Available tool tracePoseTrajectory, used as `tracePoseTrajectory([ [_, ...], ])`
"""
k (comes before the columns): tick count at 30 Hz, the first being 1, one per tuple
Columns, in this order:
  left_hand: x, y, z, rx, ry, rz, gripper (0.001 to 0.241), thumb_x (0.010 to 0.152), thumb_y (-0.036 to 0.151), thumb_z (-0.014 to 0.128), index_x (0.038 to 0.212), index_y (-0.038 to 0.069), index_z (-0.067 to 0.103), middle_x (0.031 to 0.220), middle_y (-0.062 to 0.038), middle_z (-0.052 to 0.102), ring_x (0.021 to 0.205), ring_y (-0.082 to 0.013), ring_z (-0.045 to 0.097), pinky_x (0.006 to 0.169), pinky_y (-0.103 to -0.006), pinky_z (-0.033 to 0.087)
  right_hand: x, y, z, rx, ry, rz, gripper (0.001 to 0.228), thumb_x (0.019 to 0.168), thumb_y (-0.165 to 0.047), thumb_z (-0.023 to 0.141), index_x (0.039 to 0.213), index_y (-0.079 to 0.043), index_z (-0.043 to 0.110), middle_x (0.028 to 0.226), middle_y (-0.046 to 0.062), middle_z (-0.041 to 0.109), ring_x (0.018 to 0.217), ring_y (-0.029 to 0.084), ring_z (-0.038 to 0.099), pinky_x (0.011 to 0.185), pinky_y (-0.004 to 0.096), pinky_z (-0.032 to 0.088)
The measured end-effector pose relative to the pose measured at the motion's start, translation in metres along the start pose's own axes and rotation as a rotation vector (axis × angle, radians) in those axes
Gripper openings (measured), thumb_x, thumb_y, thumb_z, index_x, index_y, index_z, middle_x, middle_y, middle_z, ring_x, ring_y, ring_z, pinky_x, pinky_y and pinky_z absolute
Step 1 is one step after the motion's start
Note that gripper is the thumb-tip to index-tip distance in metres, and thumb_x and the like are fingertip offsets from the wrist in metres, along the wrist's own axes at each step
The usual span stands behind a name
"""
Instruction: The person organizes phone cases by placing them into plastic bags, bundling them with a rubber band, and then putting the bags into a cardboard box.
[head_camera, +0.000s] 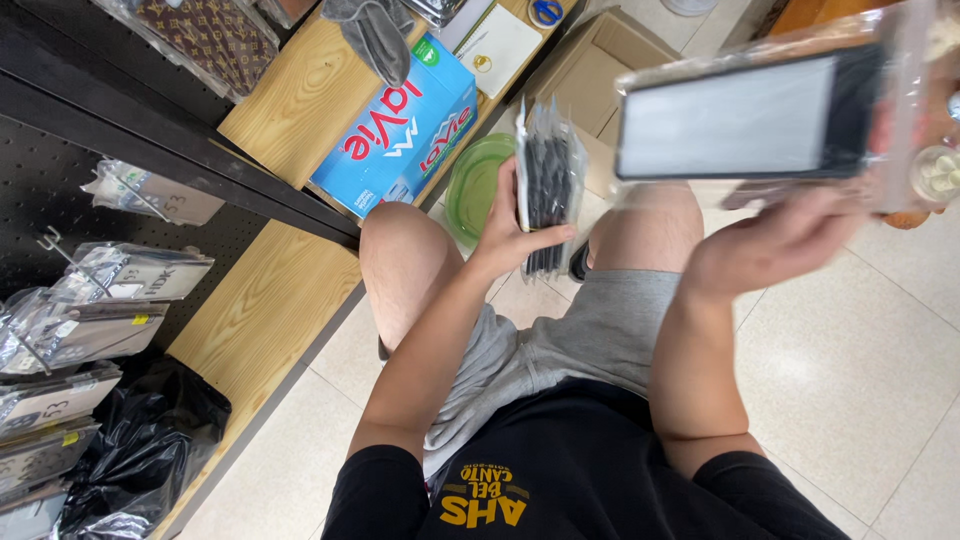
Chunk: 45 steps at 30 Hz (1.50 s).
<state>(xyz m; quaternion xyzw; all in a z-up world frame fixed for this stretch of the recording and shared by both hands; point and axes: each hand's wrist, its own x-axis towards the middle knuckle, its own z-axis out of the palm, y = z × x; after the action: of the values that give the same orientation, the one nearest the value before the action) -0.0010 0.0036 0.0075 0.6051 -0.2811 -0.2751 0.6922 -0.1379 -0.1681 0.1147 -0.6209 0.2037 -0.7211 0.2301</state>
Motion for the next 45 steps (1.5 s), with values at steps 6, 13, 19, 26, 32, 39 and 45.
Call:
tracePoseTrajectory([
  [6,-0.002,-0.121,-0.039,-0.635,-0.21,-0.171,0.068,0.07,0.011,0.093,0.133,0.003,0.07,0.134,-0.015,0.074,0.122,-0.0366,0.072,0.105,-0.0542,0.061,0.04,0.007,-0.019,0.571,-0.192,0.206,0.03,0.116,-0.029,0.056,0.133,-0.004,0.059,0.135,0.015,0.058,0.131,0.03,0.052,0.117,0.047,0.04],
  [13,-0.003,-0.023,-0.012,-0.99,-0.303,0.026,0.103,0.072,0.056,0.084,0.155,0.006,0.049,0.157,-0.016,0.054,0.136,-0.0371,0.064,0.121,-0.0586,0.046,-0.027,0.062,-0.045,0.444,-0.185,0.671,0.026,0.11,-0.019,0.053,0.085,-0.017,0.045,0.091,-0.004,0.046,0.086,0.008,0.039,0.08,0.027,0.036],
  [19,0.008,0.011,-0.025,-1.284,-0.086,0.086,0.107,0.086,0.073,0.051,0.173,0.023,0.014,0.181,-0.005,0.015,0.146,-0.0362,0.045,0.131,-0.069,0.024,-0.073,0.023,-0.028,0.358,-0.547,0.674,0.027,0.112,-0.01,0.047,0.084,-0.014,0.047,0.084,-0.003,0.035,0.087,0.01,0.039,0.086,0.025,0.037],
  [26,0.011,0.043,-0.027,-0.86,0.631,-0.428,0.097,0.095,0.078,0.051,0.162,0.009,0.04,0.159,-0.02,0.05,0.145,-0.0313,0.051,0.127,-0.044,0.036,-0.127,0.088,-0.023,0.34,-0.553,0.912,0.028,0.116,-0.014,0.053,0.087,-0.016,0.05,0.072,-0.008,0.035,0.064,0.003,0.036,0.061,0.018,0.033],
  [32,0.027,0.038,-0.108,-0.91,0.662,-0.27,0.107,0.081,0.07,0.069,0.153,-0.006,0.045,0.148,-0.033,0.053,0.133,-0.0481,0.058,0.112,-0.0624,0.048,-0.147,0.118,-0.022,0.461,-0.381,1.185,0.024,0.111,-0.015,0.052,0.087,-0.014,0.051,0.068,-0.006,0.04,0.058,0.006,0.05,0.057,0.017,0.043],
  [39,0.064,-0.044,-0.224,-0.501,0.963,-0.283,0.095,0.074,0.05,0.092,0.141,-0.006,0.055,0.122,-0.027,0.074,0.107,-0.0386,0.077,0.089,-0.0555,0.065,-0.17,0.143,-0.026,0.418,-0.404,1.327,0.023,0.108,-0.017,0.055,0.085,-0.016,0.052,0.07,-0.007,0.042,0.061,0.007,0.054,0.058,0.019,0.046],
  [45,0.081,-0.126,-0.343,0.241,1.042,-0.279,0.083,0.087,0.065,0.095,0.14,0.016,0.054,0.123,-0.01,0.065,0.09,-0.0207,0.077,0.076,-0.0424,0.067,-0.181,0.139,-0.025,0.43,-0.432,1.346,0.021,0.104,-0.014,0.06,0.084,-0.015,0.054,0.069,-0.007,0.043,0.06,0.006,0.055,0.054,0.017,0.044],
])
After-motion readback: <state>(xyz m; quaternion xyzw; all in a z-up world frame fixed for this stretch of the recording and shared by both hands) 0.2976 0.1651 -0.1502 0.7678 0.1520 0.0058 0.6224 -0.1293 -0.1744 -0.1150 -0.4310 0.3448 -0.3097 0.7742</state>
